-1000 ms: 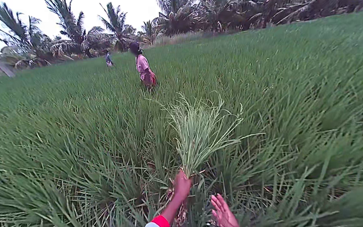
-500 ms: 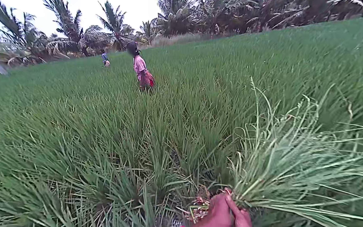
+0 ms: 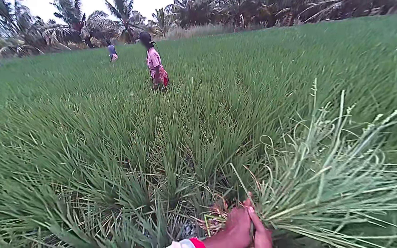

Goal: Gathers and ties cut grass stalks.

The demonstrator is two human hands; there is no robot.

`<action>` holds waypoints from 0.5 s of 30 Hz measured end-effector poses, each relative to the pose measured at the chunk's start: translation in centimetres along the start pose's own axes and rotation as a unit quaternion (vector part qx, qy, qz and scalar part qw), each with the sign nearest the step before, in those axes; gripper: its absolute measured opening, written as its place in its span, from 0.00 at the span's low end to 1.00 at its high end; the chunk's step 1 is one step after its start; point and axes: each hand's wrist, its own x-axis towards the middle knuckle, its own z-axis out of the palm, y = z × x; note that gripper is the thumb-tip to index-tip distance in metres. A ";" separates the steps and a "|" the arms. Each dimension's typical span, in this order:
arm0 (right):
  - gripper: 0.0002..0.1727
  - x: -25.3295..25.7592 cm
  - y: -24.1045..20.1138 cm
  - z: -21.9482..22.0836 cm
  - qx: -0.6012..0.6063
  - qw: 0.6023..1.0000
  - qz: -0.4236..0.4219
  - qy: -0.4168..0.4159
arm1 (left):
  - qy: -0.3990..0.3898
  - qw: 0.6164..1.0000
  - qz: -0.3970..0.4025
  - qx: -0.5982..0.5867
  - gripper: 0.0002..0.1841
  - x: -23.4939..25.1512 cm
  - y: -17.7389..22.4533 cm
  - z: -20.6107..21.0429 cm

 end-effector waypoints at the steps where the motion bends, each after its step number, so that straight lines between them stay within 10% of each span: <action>1: 0.28 0.0 0.2 -0.1 0.006 1.000 0.000 0.009 | -0.001 1.000 -0.004 -0.002 0.34 0.0 0.0 0.1; 15: 0.13 -0.1 0.0 -0.7 0.008 0.999 -0.015 -0.033 | -0.038 0.999 0.009 -0.006 0.31 -0.1 0.1 -0.2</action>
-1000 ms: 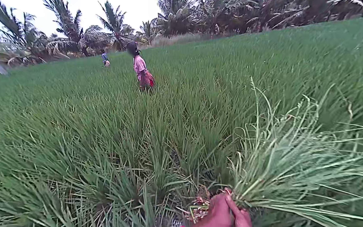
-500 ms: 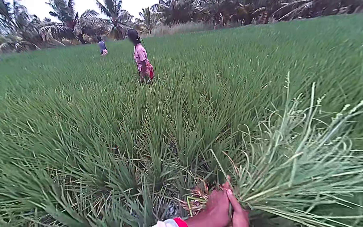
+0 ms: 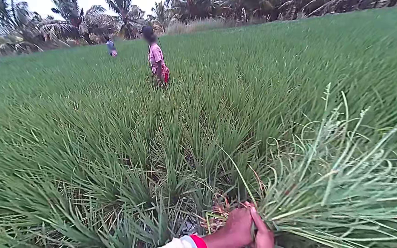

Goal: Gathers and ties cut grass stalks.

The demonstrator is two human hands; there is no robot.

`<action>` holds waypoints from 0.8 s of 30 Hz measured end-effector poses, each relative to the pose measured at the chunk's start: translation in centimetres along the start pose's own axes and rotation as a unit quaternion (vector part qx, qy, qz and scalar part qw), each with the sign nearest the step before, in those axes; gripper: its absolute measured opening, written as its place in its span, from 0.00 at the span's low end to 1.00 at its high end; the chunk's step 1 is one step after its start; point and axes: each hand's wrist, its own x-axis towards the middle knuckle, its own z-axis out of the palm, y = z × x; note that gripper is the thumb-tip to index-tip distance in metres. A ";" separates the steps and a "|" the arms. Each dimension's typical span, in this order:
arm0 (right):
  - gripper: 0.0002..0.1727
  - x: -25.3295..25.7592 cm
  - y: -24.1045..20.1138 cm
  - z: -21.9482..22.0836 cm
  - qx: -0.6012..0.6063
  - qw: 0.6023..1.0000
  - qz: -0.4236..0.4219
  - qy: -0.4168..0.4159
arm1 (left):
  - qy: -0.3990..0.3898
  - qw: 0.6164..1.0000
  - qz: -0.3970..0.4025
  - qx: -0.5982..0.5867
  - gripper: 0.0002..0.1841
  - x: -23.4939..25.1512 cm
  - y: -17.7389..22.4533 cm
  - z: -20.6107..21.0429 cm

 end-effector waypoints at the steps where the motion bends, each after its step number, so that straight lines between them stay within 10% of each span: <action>1: 0.14 0.0 0.1 -0.1 -0.002 1.000 -0.003 0.002 | 0.002 1.000 0.000 -0.006 0.31 0.0 -0.1 0.0; 24: 0.15 0.0 -0.8 -0.6 -0.027 0.998 -0.048 0.007 | -0.031 0.999 0.024 0.020 0.28 0.6 0.9 -0.5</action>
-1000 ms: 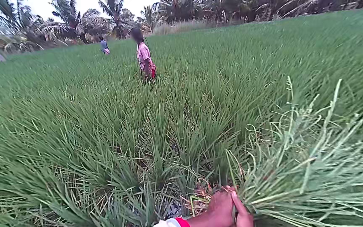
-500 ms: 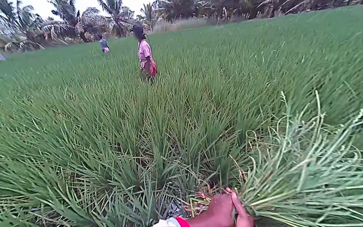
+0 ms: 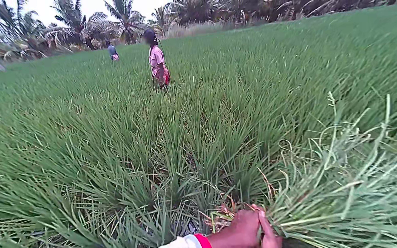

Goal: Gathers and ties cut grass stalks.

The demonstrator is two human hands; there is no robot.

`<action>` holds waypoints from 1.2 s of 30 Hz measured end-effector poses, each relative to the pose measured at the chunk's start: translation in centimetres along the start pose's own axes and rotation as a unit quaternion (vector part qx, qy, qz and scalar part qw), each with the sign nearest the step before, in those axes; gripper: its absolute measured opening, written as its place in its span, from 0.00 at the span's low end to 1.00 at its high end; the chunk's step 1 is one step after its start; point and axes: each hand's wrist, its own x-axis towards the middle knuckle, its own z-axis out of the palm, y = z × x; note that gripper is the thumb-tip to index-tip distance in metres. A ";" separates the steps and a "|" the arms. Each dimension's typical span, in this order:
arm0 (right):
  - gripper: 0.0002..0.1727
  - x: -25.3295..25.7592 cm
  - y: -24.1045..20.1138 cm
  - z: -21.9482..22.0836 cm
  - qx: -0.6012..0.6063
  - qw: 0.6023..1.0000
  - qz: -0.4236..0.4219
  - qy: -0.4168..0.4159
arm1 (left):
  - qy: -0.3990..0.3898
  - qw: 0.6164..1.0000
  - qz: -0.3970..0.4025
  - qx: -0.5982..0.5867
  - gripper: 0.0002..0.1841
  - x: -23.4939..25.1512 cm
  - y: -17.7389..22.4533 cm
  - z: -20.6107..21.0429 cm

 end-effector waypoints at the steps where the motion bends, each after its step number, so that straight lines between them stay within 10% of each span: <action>1: 0.15 0.1 0.1 -0.1 0.009 1.000 -0.001 0.001 | -0.002 1.000 -0.001 0.003 0.28 0.1 0.0 0.0; 23: 0.19 0.1 -1.0 0.0 -0.002 0.999 0.012 0.030 | -0.091 0.963 0.222 -0.121 0.37 2.1 -3.0 -1.1; 28: 0.16 -0.6 -2.2 0.7 0.001 0.999 0.010 0.039 | -0.179 0.943 0.118 -0.255 0.34 0.8 -2.4 -2.8; 36: 0.14 0.7 -1.9 -1.3 0.009 0.999 -0.019 0.027 | -0.147 0.982 0.115 -0.026 0.33 0.8 -0.3 -3.3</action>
